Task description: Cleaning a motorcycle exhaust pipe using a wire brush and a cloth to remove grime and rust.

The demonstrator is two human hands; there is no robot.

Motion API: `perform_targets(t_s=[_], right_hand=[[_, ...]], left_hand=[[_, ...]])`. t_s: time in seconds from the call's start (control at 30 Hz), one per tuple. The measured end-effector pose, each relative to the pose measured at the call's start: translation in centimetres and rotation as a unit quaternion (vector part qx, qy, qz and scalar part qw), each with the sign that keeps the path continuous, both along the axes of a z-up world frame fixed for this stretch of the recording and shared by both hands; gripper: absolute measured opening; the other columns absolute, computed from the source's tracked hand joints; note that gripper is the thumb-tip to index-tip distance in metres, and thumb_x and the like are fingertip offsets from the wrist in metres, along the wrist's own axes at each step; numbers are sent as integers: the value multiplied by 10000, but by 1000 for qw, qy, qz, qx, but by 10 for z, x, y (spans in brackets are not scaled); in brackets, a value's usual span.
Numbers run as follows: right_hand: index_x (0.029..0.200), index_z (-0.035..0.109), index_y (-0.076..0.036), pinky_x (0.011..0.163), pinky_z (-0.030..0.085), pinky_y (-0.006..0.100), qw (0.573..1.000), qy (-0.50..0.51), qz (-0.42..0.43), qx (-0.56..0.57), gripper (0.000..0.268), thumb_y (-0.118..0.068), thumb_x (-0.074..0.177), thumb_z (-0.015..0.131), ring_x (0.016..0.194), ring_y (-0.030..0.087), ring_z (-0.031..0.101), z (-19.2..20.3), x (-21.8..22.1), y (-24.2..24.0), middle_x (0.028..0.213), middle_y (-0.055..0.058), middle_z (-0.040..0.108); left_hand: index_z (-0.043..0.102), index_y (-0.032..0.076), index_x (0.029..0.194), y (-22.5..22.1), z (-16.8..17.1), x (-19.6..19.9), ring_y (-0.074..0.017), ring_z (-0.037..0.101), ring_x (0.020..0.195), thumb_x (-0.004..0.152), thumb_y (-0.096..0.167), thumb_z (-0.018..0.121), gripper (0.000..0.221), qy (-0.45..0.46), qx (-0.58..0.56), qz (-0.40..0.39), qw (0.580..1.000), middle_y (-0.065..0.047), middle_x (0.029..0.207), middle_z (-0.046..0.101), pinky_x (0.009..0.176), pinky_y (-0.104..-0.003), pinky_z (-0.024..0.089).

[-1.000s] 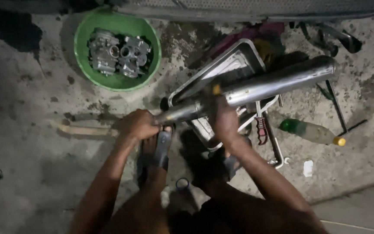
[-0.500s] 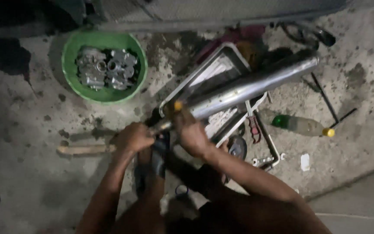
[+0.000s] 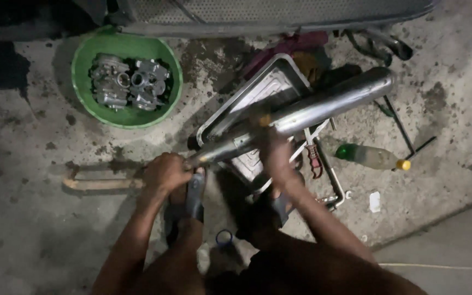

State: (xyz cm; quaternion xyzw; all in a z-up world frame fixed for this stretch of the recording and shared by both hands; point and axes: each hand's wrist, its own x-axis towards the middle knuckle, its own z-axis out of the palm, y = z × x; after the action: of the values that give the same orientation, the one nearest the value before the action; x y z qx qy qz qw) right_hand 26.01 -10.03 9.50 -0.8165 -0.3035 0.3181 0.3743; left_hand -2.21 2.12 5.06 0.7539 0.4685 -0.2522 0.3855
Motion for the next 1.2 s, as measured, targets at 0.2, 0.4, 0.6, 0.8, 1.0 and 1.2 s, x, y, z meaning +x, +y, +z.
perform_targets(t_s=[0.2, 0.4, 0.6, 0.8, 1.0, 1.2], right_hand=[[1018, 666, -144, 577, 596, 391, 852, -440, 246, -141, 167, -81, 864, 664, 657, 278, 756, -17, 15, -5, 853, 1, 660], [1072, 658, -193, 583, 572, 460, 941, -281, 148, -113, 200, -173, 874, 677, 798, 382, 718, -14, 29, -11, 1004, 86, 652], [1075, 627, -94, 693, 586, 435, 923, -328, 187, -76, 139, -162, 955, 649, 807, 383, 733, -30, 45, -19, 943, 112, 625], [1199, 716, -167, 970, 494, 420, 948, 156, -185, -206, 611, -677, 977, 464, 1065, 342, 724, -26, -7, -4, 1079, 203, 730], [1071, 626, -195, 628, 588, 578, 949, -241, 205, 8, 144, -293, 971, 659, 733, 442, 715, -34, -69, -7, 954, 67, 669], [1064, 640, -171, 628, 609, 456, 848, -284, 447, 18, 192, -307, 928, 627, 792, 364, 728, -75, -103, -10, 1043, 62, 619]], left_hand=[[777, -64, 902, 0, -12, -3, -483, 738, 958, 771, 441, 707, 527, 10, -4, -1, 1000, -294, 878, 740, 790, -598, 601], [788, -46, 963, -6, -6, 8, -448, 720, 1079, 802, 544, 686, 620, 36, -19, 2, 999, -281, 1029, 755, 885, -585, 601], [751, -22, 1118, -10, 6, 11, -441, 666, 1193, 787, 607, 741, 710, 81, -20, 36, 996, -263, 1159, 708, 963, -603, 568], [773, -24, 953, -21, -34, -2, -437, 707, 1089, 795, 487, 682, 543, 9, 12, 12, 1000, -249, 984, 750, 961, -580, 559], [758, -16, 963, -20, -59, -11, -446, 685, 1105, 772, 550, 682, 602, 6, 10, 28, 1000, -262, 1019, 724, 977, -575, 542], [574, 50, 483, -21, -83, -19, -277, 616, 547, 759, 420, 678, 472, -19, 22, 1, 1000, -89, 501, 574, 712, -453, 580]])
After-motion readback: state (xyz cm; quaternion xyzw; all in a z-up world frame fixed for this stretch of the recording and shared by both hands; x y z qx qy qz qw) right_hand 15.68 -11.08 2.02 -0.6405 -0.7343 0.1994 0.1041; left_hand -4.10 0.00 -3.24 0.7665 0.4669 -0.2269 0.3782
